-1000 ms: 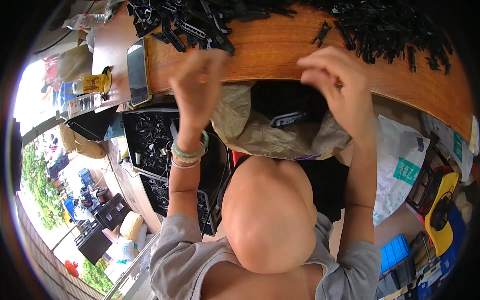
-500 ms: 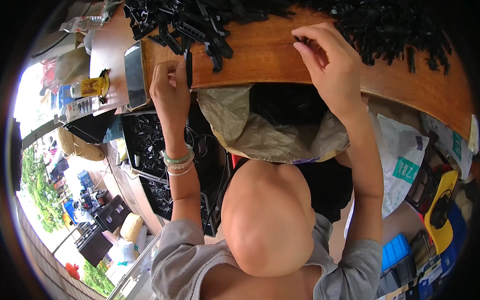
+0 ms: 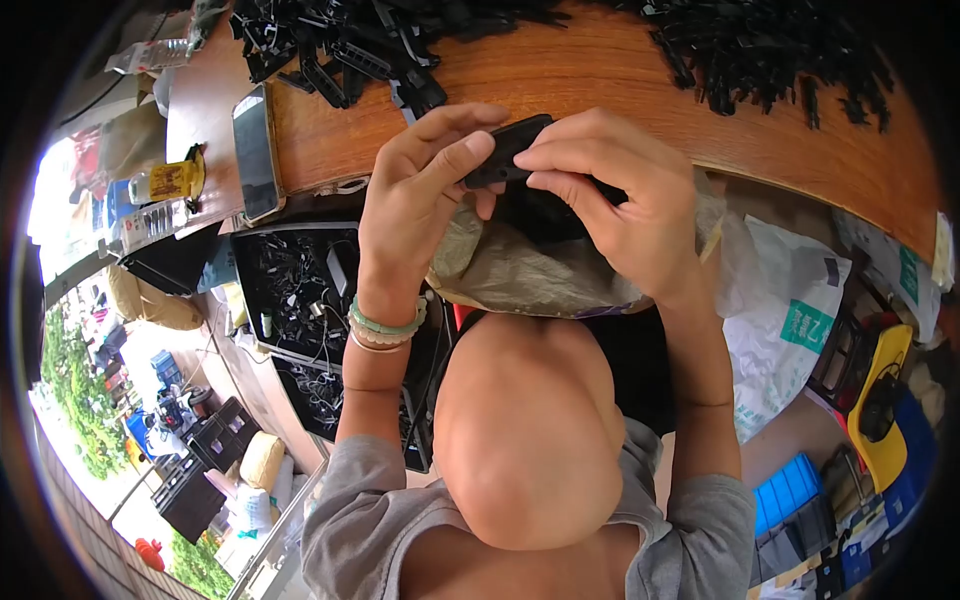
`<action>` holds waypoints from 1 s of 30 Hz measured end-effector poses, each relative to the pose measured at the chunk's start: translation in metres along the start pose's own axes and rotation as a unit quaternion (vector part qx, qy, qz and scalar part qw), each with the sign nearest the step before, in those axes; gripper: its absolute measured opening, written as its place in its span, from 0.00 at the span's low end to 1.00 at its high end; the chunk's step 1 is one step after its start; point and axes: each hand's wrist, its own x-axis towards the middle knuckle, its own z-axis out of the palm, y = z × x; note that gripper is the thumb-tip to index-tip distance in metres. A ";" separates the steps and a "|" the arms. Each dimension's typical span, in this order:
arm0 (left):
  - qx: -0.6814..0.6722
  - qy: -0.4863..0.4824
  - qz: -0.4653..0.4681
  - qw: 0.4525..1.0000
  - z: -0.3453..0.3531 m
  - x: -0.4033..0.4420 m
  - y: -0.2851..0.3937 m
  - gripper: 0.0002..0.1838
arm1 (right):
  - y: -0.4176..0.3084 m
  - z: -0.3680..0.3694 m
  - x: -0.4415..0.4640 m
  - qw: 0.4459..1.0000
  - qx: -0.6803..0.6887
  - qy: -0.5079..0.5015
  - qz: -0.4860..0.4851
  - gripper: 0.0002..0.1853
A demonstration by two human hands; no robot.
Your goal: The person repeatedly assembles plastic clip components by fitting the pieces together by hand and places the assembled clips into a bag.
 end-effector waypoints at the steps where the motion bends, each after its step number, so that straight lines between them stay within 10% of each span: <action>1: 0.021 -0.010 -0.005 1.000 -0.001 0.000 0.001 0.12 | -0.002 0.001 -0.001 0.999 -0.025 0.026 -0.006 0.10; 8: 0.248 -0.052 0.092 0.963 0.004 -0.014 0.005 0.16 | -0.005 0.005 -0.009 0.997 -0.047 0.053 0.023 0.11; 10: 0.467 -0.040 0.292 0.834 0.005 -0.014 0.004 0.21 | 0.000 0.006 -0.012 0.995 0.045 0.082 0.040 0.11; 30: 0.327 -0.051 0.166 0.929 0.008 -0.015 0.003 0.18 | 0.003 -0.009 -0.027 0.998 -0.032 0.044 0.040 0.18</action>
